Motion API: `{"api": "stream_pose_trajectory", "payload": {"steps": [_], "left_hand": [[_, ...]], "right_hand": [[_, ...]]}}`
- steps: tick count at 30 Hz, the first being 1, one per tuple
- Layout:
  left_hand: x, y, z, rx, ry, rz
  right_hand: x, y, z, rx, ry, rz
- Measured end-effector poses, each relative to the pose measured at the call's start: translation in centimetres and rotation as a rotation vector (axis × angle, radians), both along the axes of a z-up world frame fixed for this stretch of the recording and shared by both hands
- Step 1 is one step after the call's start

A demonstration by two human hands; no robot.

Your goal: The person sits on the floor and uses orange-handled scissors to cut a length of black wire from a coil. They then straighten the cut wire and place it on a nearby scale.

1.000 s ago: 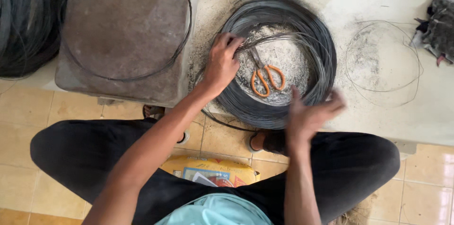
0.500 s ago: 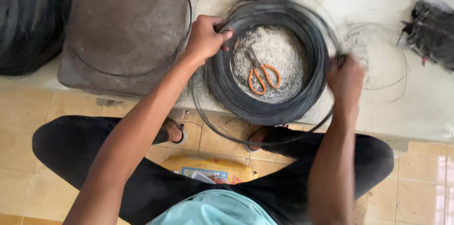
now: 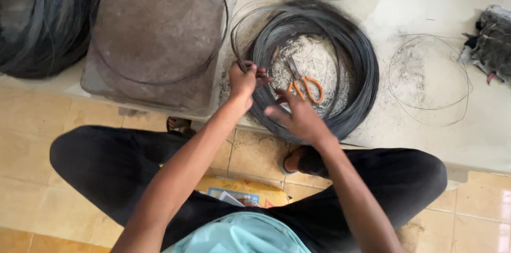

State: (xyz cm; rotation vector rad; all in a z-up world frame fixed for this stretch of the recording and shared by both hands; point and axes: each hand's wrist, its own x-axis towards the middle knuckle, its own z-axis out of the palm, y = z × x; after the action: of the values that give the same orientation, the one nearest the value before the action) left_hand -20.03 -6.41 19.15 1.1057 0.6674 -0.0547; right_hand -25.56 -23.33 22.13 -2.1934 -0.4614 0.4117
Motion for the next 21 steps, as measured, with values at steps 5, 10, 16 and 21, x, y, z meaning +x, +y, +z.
{"api": "stream_pose_trajectory", "payload": {"steps": [5, 10, 16, 21], "left_hand": [[-0.8, -1.0, -2.5, -0.064, -0.071, 0.049], [-2.1, -0.3, -2.8, -0.019, -0.178, 0.012], [-2.9, 0.2, -3.1, -0.194, -0.153, -0.087], [-4.3, 1.5, -1.5, -0.403, -0.214, -0.123]], "right_hand": [[-1.2, 0.6, -3.9, -0.097, -0.117, 0.076], [-1.9, 0.1, -4.4, -0.228, -0.233, 0.066], [-2.3, -0.1, -0.9, -0.087, -0.359, -0.031], [-2.4, -0.2, -1.0, -0.018, -0.431, -0.1]]}}
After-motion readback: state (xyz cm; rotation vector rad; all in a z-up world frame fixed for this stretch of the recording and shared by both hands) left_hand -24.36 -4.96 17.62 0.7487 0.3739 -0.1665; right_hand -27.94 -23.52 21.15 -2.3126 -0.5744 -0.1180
